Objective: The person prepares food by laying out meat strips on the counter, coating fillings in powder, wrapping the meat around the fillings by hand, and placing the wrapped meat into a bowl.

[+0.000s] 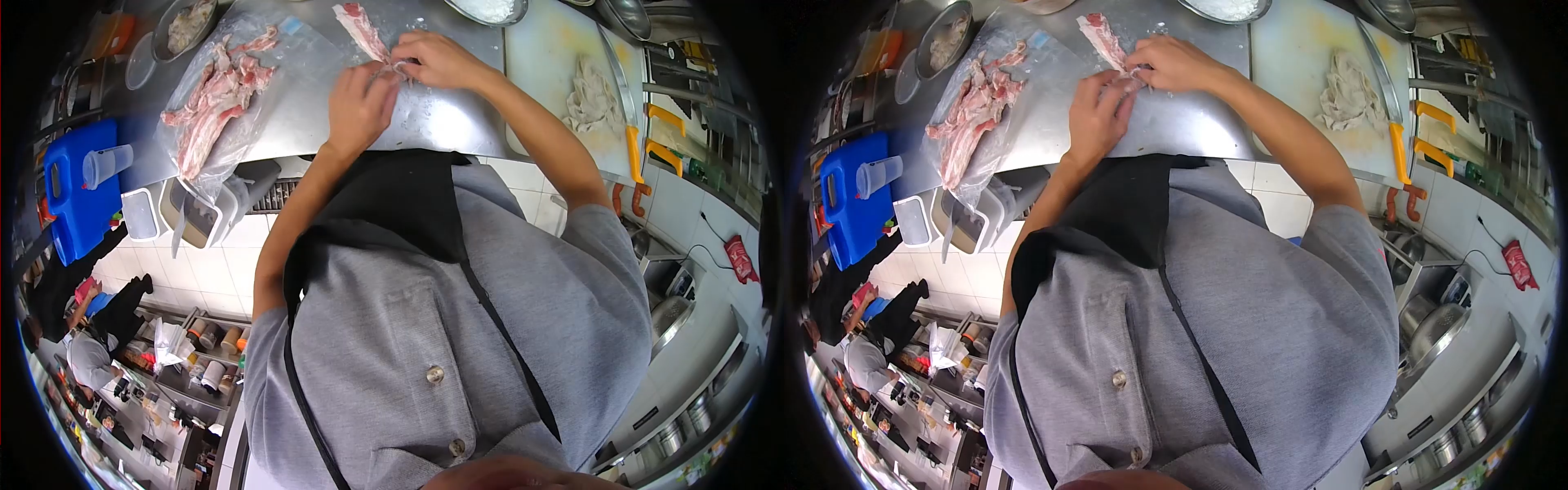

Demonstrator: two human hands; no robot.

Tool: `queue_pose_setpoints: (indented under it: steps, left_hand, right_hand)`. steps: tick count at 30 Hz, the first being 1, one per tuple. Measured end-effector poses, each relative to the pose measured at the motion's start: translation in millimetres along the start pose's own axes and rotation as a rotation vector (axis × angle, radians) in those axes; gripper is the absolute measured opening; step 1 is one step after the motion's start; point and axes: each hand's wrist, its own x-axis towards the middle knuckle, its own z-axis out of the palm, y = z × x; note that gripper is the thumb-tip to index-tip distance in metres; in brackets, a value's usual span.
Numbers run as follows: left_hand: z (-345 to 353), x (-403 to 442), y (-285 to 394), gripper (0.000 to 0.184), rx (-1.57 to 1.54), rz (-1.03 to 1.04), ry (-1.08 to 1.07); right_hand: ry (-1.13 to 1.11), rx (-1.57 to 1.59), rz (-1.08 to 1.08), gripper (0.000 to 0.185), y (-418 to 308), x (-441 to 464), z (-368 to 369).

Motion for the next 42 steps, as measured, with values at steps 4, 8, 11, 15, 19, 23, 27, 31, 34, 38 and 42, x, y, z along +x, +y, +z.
queue_pose_setpoints:
  steps: [4,8,11,15,19,23,27,31,34,38,42]
  left_hand:
    - [8.8,-6.2,-3.8,0.030,0.125,0.136,-0.101]
    - [10.5,-1.0,-8.1,0.032,0.062,0.018,-0.076]
    - [9.2,2.1,-14.6,0.031,-0.038,-0.081,-0.113]
    - [6.7,9.8,-20.9,0.029,-0.167,-0.214,-0.153]
    - [0.9,16.9,-23.9,0.030,-0.298,-0.425,-0.216]
    - [-1.4,20.5,-19.9,0.032,-0.107,-0.133,-0.025]
    - [-4.3,20.5,-21.1,0.033,-0.011,0.018,-0.135]
    - [-0.1,18.6,-29.2,0.030,-0.055,-0.115,-0.133]
    - [1.7,20.3,-37.1,0.026,-0.067,-0.180,-0.128]
    - [-0.1,27.3,-38.9,0.028,-0.189,-0.423,-0.149]
    - [-0.5,37.5,-46.6,0.030,-0.191,-0.512,-0.217]
  right_hand:
    - [-0.074,0.008,0.015,0.018,3.9,9.3,-3.0]
    - [0.044,-0.033,-0.053,0.024,-5.0,2.3,-3.8]
    - [0.098,-0.079,-0.152,0.032,-9.0,-1.7,-3.1]
    - [0.045,-0.114,-0.165,0.039,-1.8,0.6,-0.1]
    - [0.003,-0.019,-0.190,0.041,9.5,10.6,-2.4]
    - [-0.078,-0.013,-0.149,0.038,22.3,26.3,-7.4]
    - [-0.198,-0.022,-0.119,0.036,15.5,37.9,-15.9]
    - [-0.258,-0.027,-0.140,0.034,17.3,47.6,-15.4]
    - [-0.228,0.023,-0.204,0.034,29.8,56.4,-7.2]
    - [-0.391,0.144,0.076,0.036,24.0,62.1,-18.8]
    - [0.020,0.080,-0.082,0.034,23.2,47.5,-7.3]
